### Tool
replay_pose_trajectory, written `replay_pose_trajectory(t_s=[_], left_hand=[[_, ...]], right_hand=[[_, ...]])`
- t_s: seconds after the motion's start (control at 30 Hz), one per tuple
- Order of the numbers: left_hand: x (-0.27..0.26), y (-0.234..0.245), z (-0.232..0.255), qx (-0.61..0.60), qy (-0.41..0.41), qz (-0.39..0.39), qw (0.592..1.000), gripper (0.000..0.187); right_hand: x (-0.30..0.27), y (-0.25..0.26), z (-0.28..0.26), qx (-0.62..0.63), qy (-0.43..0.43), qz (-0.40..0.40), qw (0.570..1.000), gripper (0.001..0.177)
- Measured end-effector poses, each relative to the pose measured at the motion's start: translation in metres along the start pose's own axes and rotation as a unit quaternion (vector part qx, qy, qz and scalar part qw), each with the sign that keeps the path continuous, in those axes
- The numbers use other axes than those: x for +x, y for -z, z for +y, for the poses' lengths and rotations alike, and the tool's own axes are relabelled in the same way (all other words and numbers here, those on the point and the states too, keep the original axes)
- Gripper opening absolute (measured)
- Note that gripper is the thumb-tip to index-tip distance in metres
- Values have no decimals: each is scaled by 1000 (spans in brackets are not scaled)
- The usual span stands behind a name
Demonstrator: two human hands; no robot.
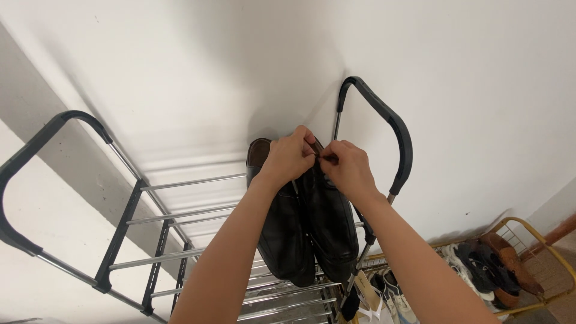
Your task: The person is cleaning and wiping black leather shoes with a black cloth or sock, then putting them on a rack.
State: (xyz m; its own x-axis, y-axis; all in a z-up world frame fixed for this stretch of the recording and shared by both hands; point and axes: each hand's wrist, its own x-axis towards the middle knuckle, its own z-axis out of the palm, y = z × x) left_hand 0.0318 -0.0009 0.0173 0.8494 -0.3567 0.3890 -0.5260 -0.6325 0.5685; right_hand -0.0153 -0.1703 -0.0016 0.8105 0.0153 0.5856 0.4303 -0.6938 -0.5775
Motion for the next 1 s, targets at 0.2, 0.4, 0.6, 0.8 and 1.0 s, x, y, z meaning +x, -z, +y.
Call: replay_pose_trajectory(t_s=[0.2,0.4,0.6,0.8,1.0], left_hand=[[-7,-9,-13,77,50,-43,995,37],[-8,-10,-11,142,18,-54,988,36],[-8,-10,-12,199,28,-80,976,31],[-11,-7,-24,298,-22,-33,954,29],[-21,-5,-14,312,-2,-11,950,26]], right_hand=[[5,-4,8,468,-131,33,873,15],[7,-5,27,213,-105,59,970,48],[7,-6,6,-25,-123,-98,987,83],[8,-16,11,-20,-145,-76,986,82],[-3,-17,20,46,-169,-41,984,78]])
